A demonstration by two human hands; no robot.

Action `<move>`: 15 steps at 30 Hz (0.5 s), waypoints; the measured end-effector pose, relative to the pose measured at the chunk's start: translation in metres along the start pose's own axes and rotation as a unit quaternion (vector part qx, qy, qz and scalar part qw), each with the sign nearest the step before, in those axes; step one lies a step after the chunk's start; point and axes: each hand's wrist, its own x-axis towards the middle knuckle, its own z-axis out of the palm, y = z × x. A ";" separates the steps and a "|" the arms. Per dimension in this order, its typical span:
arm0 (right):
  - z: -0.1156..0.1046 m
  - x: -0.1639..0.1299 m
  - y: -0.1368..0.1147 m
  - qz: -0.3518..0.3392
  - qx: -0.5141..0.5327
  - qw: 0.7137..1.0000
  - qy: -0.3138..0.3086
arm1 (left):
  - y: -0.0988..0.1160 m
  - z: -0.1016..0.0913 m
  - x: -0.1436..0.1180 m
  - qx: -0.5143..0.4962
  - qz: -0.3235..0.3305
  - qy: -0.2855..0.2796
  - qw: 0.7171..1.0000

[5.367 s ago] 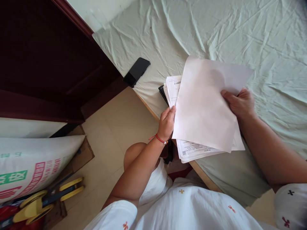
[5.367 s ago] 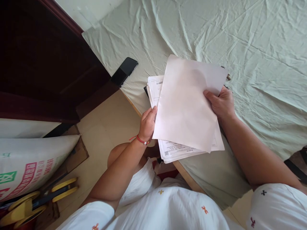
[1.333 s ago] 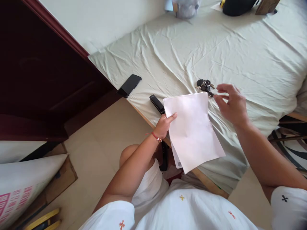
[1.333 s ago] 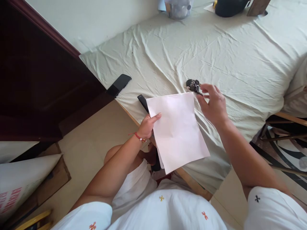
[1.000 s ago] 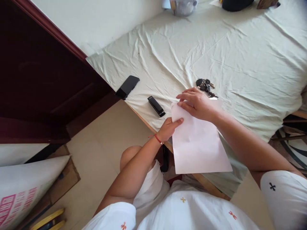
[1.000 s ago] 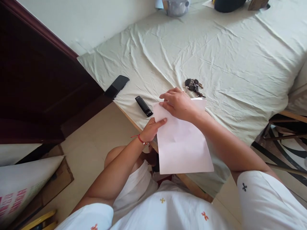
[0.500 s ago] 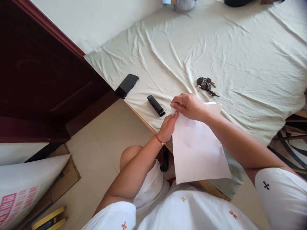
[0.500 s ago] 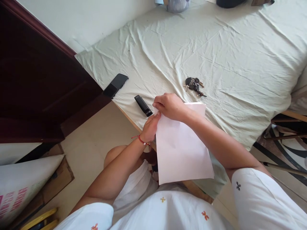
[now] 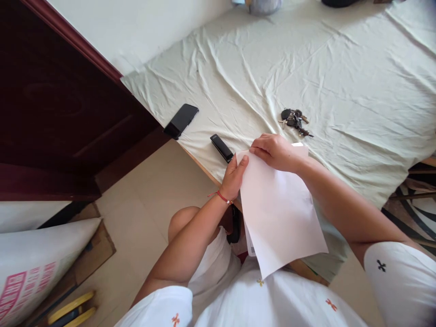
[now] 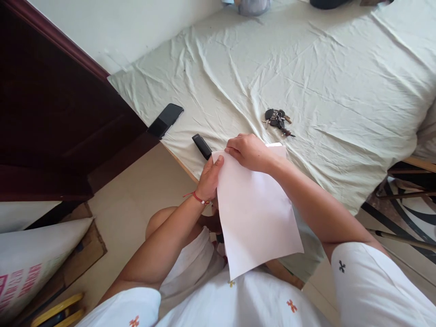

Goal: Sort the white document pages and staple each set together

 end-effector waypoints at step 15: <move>0.007 -0.006 0.018 -0.015 0.009 0.999 -0.043 | 0.006 -0.012 0.005 0.245 0.146 0.046 0.957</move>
